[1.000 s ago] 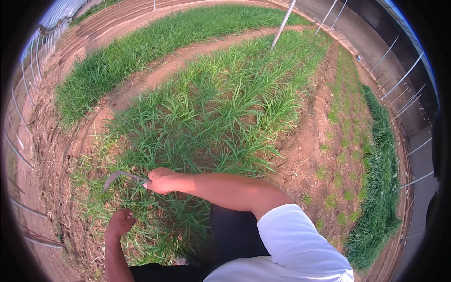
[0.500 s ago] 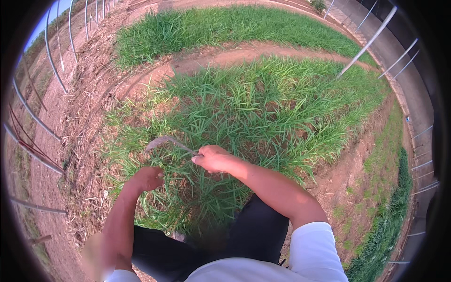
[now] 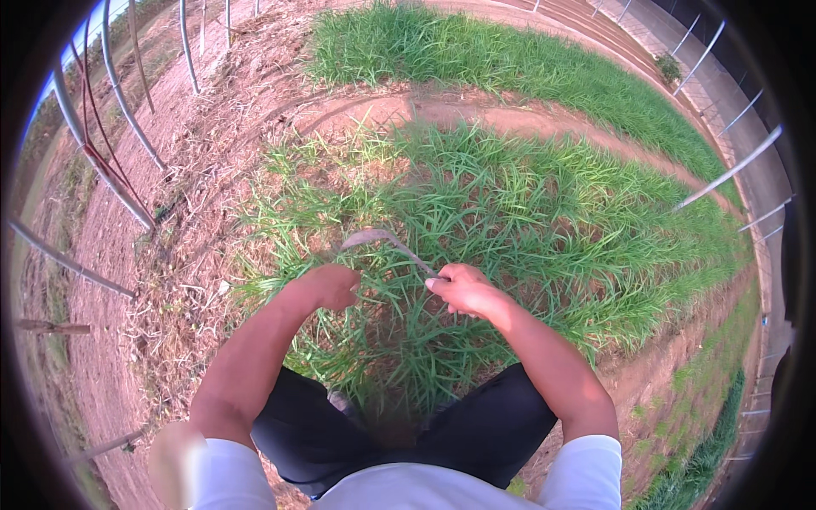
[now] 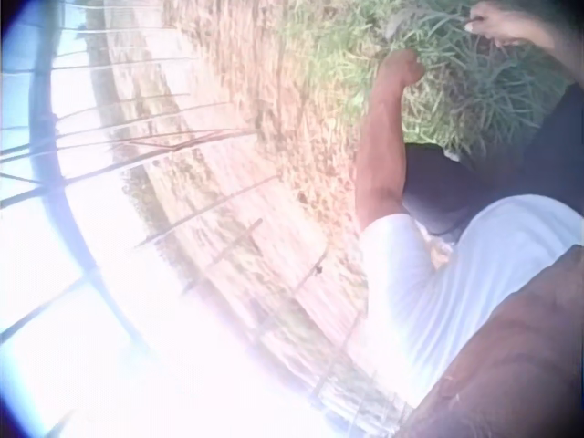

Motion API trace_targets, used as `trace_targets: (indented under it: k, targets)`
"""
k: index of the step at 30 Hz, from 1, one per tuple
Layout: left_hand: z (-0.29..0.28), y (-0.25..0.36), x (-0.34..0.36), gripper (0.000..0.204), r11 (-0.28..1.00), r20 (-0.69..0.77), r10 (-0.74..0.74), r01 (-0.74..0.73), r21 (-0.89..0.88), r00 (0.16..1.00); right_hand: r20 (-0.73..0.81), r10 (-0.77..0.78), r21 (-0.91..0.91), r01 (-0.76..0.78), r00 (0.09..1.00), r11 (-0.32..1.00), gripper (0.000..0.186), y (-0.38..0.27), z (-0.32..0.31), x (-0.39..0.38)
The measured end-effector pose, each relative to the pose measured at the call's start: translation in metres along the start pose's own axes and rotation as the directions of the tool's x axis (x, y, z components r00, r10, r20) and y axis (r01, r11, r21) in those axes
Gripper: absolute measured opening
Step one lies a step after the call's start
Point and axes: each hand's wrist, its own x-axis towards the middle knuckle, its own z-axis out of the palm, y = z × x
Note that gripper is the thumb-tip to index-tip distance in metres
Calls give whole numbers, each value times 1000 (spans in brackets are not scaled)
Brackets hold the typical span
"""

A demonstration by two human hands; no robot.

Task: The person uses a small hand hoe to loosen soil and remove weeds from a garden bed. They repeatedly scrape the ground, pull out weeds by hand, and clear debris from the rows.

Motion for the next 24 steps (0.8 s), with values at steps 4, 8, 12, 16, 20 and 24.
trace_targets:
  k: [4,8,12,16,20,24]
  targets:
    - [4,1,0,42,1000,9,-15,15,9,1000,42,38,-17,-37,998,999,45,-3,-4,-2]
    - [4,4,0,41,1000,18,-23,23,4,1000,6,30,-18,-30,1000,999,43,1,-3,-5]
    - [5,5,1,40,1000,7,-21,21,-11,1000,8,52,-6,-52,999,999,43,8,-1,0]
    - [6,4,1,40,1000,19,-12,12,-13,1000,41,83,-2,-83,996,997,41,7,1,-1]
    - [6,9,-2,33,999,14,-27,27,-16,1000,82,100,-85,-93,992,992,43,4,-1,-5]
    - [2,17,-6,30,997,26,-60,61,-38,998,123,109,-138,-92,986,986,45,5,-1,-4]
